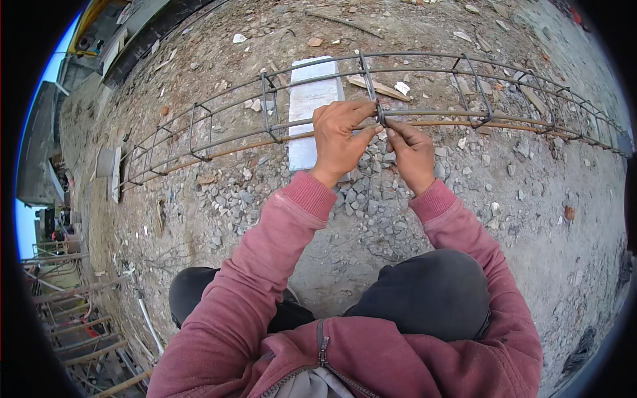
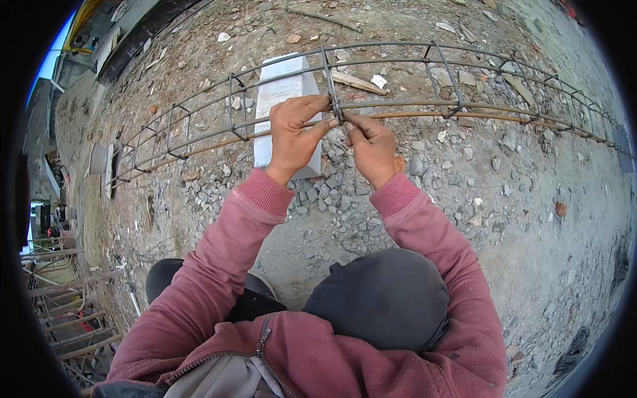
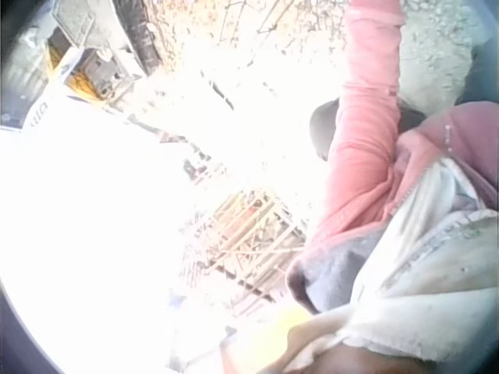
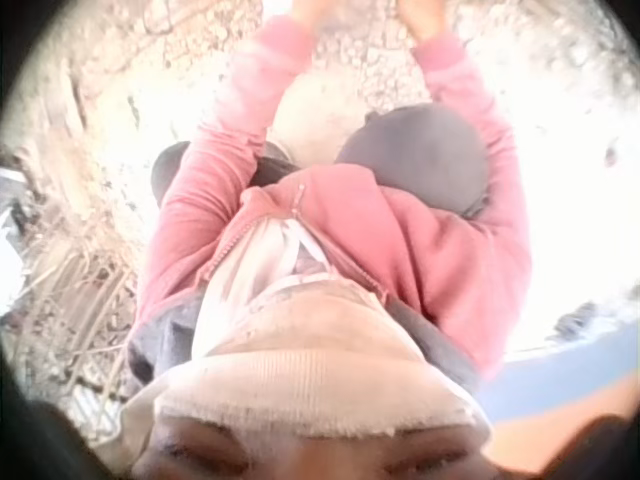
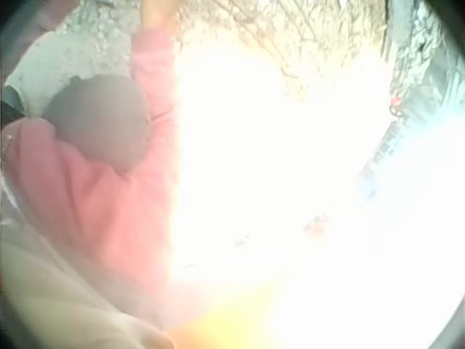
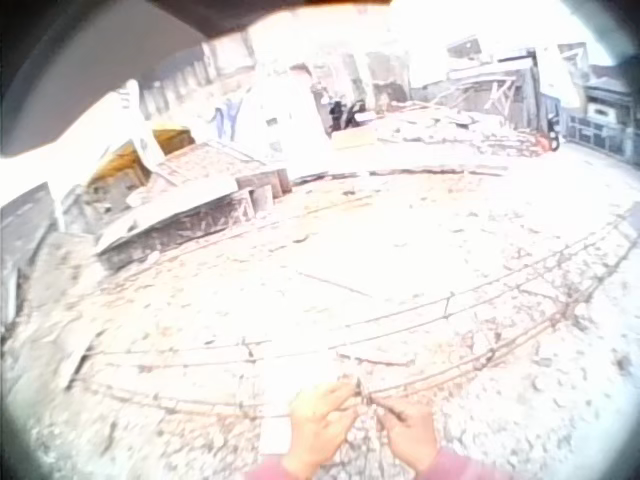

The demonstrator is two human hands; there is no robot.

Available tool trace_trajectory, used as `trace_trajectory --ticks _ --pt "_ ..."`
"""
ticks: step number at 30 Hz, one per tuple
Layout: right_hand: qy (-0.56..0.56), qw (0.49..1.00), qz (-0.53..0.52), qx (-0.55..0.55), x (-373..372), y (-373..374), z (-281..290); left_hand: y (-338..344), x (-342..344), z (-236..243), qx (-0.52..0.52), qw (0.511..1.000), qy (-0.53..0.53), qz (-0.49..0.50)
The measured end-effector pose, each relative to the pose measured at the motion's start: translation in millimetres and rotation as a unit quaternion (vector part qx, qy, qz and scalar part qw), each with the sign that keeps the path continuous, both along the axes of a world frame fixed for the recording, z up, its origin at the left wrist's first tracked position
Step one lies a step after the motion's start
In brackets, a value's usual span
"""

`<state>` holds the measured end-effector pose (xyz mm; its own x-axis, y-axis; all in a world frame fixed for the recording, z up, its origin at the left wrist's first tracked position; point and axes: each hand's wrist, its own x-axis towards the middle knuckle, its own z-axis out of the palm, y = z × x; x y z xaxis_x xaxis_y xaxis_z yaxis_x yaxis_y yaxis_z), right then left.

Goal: The person secures a rebar frame by wrapping tie wires around the metal joints by hand, twisting and tightening them using pliers, and picking up additional wires from the ground to tie more joints.

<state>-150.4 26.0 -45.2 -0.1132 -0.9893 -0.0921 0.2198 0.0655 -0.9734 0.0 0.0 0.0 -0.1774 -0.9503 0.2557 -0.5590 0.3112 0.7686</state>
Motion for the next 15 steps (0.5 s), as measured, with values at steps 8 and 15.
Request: trace_trajectory --ticks 8,15 --pt "0.322 0.938 0.097 -0.083 -25 16 59 3 -6 -12 -0.281 0.959 -0.033 0.026" --pt "0.631 0.715 0.17 -0.247 -4 11 104 -4 -5 -20 -0.307 0.949 0.042 0.054"
